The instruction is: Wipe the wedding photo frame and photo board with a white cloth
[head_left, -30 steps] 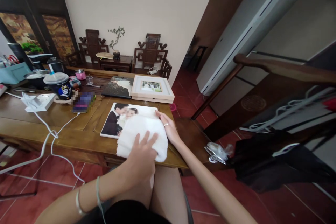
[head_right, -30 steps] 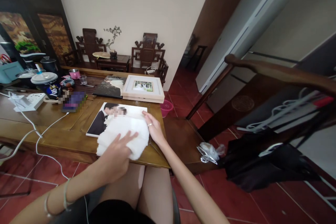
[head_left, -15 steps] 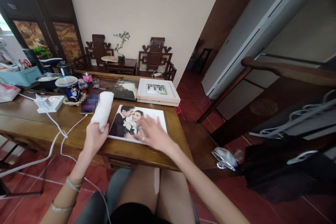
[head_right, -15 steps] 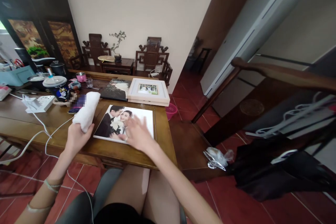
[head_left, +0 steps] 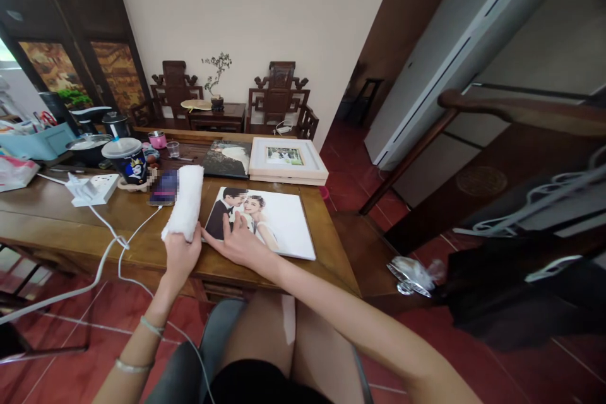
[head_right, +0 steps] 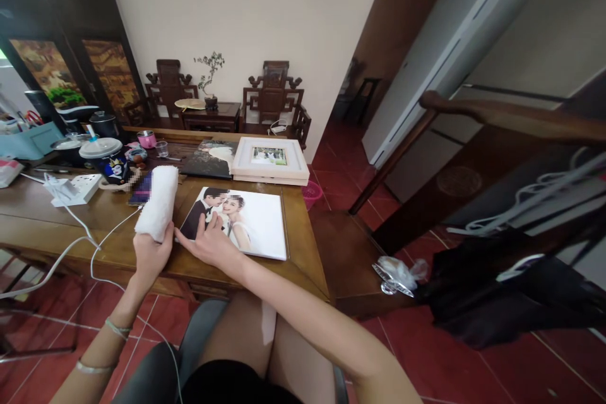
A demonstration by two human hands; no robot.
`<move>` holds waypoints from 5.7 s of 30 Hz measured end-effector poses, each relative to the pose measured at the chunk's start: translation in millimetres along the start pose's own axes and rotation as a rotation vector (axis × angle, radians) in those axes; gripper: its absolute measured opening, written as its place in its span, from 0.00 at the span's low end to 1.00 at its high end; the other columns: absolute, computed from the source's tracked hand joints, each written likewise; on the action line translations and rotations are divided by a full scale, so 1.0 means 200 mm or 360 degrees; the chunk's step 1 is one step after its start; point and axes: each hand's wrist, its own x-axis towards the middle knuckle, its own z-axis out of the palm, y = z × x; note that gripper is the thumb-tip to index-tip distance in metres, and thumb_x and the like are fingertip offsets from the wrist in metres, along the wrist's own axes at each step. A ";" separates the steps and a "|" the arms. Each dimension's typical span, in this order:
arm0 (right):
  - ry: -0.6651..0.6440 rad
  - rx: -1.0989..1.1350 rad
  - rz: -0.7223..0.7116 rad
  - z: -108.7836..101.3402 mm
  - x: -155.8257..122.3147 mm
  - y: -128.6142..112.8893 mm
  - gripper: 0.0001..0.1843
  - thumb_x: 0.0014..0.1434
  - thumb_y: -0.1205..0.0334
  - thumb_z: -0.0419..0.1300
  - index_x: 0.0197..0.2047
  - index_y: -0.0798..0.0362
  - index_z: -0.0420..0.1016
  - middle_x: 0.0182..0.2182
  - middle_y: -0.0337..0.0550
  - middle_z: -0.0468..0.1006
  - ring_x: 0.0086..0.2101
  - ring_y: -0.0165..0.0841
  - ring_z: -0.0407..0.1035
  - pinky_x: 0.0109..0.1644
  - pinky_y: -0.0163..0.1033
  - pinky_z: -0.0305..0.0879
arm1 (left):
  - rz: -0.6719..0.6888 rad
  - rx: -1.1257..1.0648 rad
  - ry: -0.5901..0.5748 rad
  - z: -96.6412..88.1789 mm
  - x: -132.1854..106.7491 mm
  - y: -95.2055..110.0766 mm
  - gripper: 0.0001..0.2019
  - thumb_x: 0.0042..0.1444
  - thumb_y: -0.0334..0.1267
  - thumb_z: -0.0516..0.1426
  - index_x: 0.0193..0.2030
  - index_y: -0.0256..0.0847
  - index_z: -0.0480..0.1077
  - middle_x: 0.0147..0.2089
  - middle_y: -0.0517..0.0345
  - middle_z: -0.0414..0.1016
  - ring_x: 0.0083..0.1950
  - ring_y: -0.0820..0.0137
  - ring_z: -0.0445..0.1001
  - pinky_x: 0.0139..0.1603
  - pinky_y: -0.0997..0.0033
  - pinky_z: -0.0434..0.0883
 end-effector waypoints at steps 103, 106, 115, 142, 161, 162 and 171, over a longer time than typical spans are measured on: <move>0.0408 0.1208 0.0833 0.29 -0.47 0.63 0.34 0.59 0.41 0.57 0.61 0.55 0.70 0.65 0.58 0.61 0.66 0.46 0.51 0.69 0.55 0.48 | 0.0772 0.0230 -0.0790 0.14 0.27 0.16 0.33 0.47 0.18 0.47 0.62 0.31 0.64 0.72 0.45 0.53 0.73 0.56 0.51 0.71 0.54 0.57; 0.0415 0.1219 0.0840 0.29 -0.47 0.63 0.33 0.59 0.41 0.57 0.61 0.53 0.70 0.65 0.56 0.62 0.66 0.46 0.51 0.68 0.55 0.48 | 0.0769 0.0303 -0.0858 0.22 0.35 0.20 0.29 0.48 0.19 0.48 0.59 0.30 0.68 0.73 0.42 0.50 0.73 0.52 0.49 0.70 0.48 0.56; 0.0452 0.1227 0.0874 0.29 -0.47 0.62 0.32 0.59 0.42 0.58 0.60 0.53 0.71 0.65 0.56 0.63 0.65 0.46 0.53 0.68 0.56 0.49 | 0.0815 0.0496 -0.1177 0.27 0.21 0.26 0.14 0.54 0.26 0.53 0.45 0.32 0.76 0.68 0.37 0.61 0.69 0.48 0.59 0.64 0.45 0.63; 0.0476 0.1247 0.0872 0.29 -0.47 0.62 0.32 0.59 0.43 0.59 0.60 0.53 0.72 0.65 0.56 0.63 0.66 0.46 0.52 0.69 0.56 0.48 | 0.0927 0.0438 -0.1164 0.34 0.34 0.18 0.16 0.59 0.27 0.48 0.45 0.29 0.76 0.71 0.37 0.53 0.72 0.51 0.52 0.67 0.45 0.58; 0.0458 0.1181 0.0873 0.27 -0.47 0.62 0.30 0.59 0.45 0.58 0.60 0.53 0.71 0.63 0.55 0.65 0.64 0.45 0.56 0.68 0.53 0.51 | 0.1073 0.0432 -0.1383 0.16 0.20 0.32 0.14 0.60 0.27 0.49 0.39 0.33 0.76 0.71 0.40 0.55 0.71 0.47 0.55 0.66 0.44 0.60; 0.0459 0.1175 0.0870 0.28 -0.47 0.62 0.31 0.59 0.44 0.58 0.60 0.54 0.70 0.63 0.56 0.65 0.64 0.45 0.56 0.68 0.53 0.51 | 0.1059 0.0426 -0.1373 0.21 0.25 0.30 0.14 0.61 0.28 0.48 0.41 0.32 0.76 0.71 0.40 0.55 0.71 0.47 0.55 0.66 0.44 0.60; 0.0463 0.1176 0.0872 0.29 -0.47 0.62 0.32 0.60 0.43 0.57 0.60 0.55 0.70 0.63 0.58 0.64 0.63 0.46 0.56 0.68 0.53 0.51 | 0.1010 0.0444 -0.1393 0.28 0.29 0.31 0.14 0.63 0.28 0.47 0.43 0.30 0.75 0.72 0.39 0.51 0.72 0.47 0.51 0.68 0.44 0.56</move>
